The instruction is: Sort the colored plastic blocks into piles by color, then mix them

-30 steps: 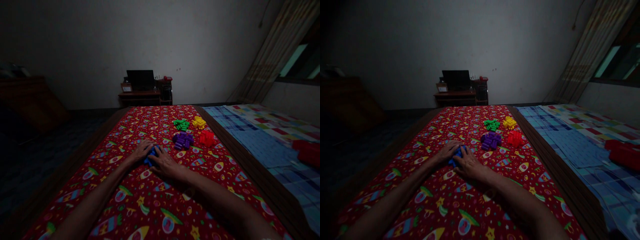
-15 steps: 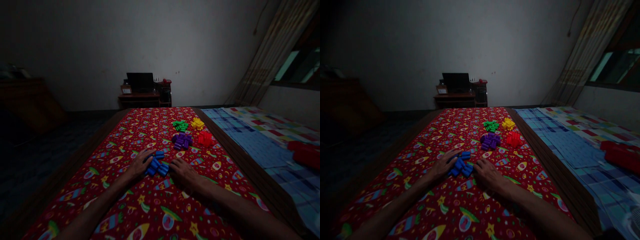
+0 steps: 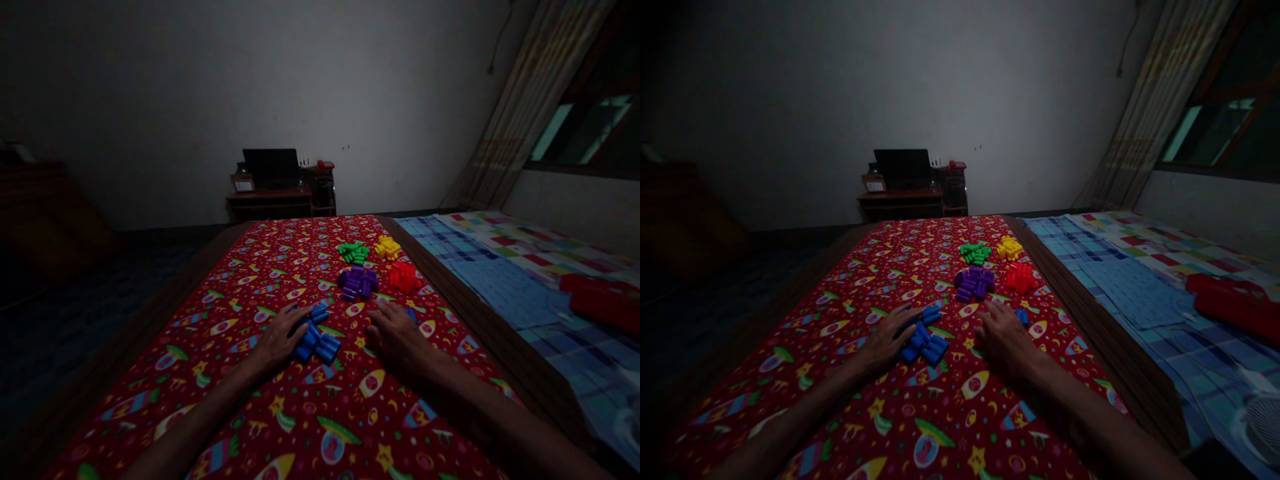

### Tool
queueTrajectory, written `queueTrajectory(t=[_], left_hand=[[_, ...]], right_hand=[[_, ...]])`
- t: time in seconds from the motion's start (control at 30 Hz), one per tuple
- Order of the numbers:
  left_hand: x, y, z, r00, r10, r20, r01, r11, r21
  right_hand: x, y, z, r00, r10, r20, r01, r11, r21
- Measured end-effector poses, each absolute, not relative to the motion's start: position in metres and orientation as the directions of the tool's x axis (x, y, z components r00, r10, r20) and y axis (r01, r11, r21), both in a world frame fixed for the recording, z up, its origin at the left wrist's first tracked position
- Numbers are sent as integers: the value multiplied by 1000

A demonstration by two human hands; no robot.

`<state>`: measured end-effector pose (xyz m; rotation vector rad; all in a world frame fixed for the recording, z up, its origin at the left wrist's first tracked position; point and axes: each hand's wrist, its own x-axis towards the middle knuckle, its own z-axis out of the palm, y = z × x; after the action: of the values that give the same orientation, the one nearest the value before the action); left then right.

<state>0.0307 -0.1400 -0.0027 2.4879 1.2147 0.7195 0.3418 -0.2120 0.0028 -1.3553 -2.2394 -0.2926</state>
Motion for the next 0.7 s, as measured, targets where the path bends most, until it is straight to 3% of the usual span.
queueTrajectory(t=[0.1,0.27,0.57,0.7], left_hand=[[30,-140,-2,508,796,328,646,-604,466],[28,-143,2,472,825,312,653,-564,505],[45,-151,7,636,726,262,557,-667,495],[62,-159,7,676,689,262,507,-693,513]], right_hand=[[282,-216,5,-597,681,424,719,689,-94],[250,-216,2,-696,645,314,657,749,-82],[373,-205,-7,-397,823,407,877,470,-95],[375,-207,3,-353,812,464,863,474,-173]])
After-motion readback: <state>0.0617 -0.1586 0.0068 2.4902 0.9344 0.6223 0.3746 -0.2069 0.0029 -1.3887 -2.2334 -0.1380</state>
